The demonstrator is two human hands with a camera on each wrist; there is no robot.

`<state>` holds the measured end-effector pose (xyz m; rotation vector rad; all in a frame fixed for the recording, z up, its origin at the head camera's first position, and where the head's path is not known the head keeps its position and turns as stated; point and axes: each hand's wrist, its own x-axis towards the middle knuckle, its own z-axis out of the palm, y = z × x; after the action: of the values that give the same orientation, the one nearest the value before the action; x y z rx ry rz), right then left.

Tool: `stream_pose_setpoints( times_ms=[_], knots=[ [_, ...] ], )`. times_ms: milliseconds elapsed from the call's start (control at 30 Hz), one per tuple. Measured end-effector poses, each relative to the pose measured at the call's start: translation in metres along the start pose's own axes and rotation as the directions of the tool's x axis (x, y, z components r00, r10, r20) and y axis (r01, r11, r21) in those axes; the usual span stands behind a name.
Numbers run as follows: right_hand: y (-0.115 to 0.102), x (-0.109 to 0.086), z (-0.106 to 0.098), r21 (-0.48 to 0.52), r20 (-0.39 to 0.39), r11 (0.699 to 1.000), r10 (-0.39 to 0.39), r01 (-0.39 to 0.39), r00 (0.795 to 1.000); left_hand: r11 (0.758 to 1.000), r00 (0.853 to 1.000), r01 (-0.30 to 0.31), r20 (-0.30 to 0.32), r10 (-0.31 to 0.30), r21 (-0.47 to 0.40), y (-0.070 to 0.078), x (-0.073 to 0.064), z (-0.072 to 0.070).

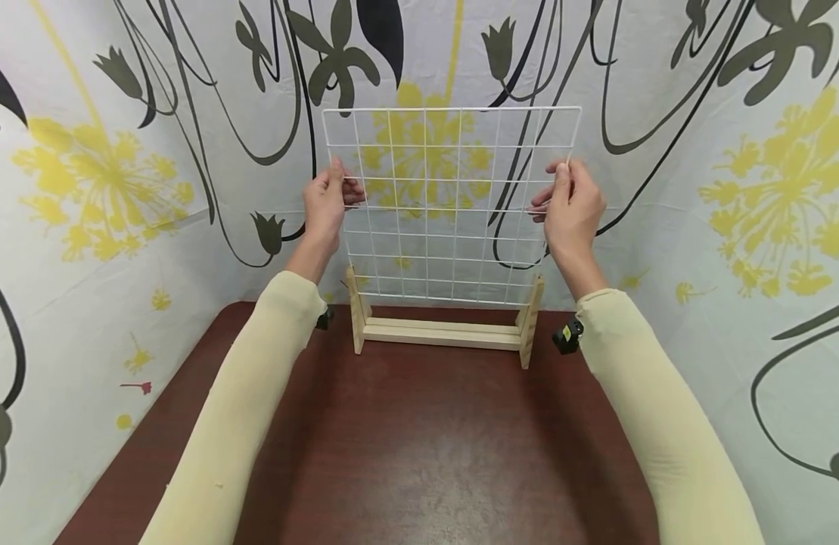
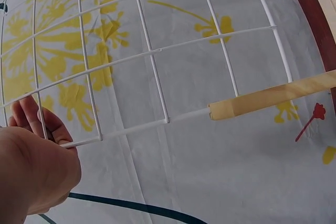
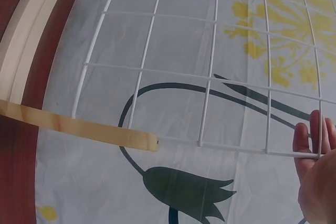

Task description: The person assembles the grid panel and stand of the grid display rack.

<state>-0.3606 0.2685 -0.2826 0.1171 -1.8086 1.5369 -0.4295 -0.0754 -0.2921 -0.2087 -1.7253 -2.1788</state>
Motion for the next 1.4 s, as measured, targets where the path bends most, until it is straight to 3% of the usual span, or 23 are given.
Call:
stream_pose_setpoints(
  times_ms=[367, 833, 1100, 1400],
  knots=[
    [-0.003, -0.008, 0.000, 0.018, 0.034, 1.000, -0.024, 0.023, 0.999, 1.000, 1.000, -0.016, -0.004, 0.016, 0.013, -0.003, -0.003, -0.006],
    [0.032, 0.006, -0.006, -0.008, 0.014, 1.000, -0.014, 0.015, 1.000, 1.000, 1.000, -0.024, 0.009, 0.024, 0.007, -0.005, -0.002, -0.002],
    [0.003, -0.008, -0.005, 0.000, 0.032, 1.000, -0.009, 0.009, 0.999, 1.000, 1.000, -0.024, -0.004, 0.024, 0.013, -0.008, 0.000, -0.001],
    [0.009, -0.012, -0.009, -0.004, 0.043, 1.000, 0.004, -0.004, 0.999, 0.999, 1.000, -0.028, 0.008, 0.028, 0.036, -0.011, -0.005, -0.001]
  ],
)
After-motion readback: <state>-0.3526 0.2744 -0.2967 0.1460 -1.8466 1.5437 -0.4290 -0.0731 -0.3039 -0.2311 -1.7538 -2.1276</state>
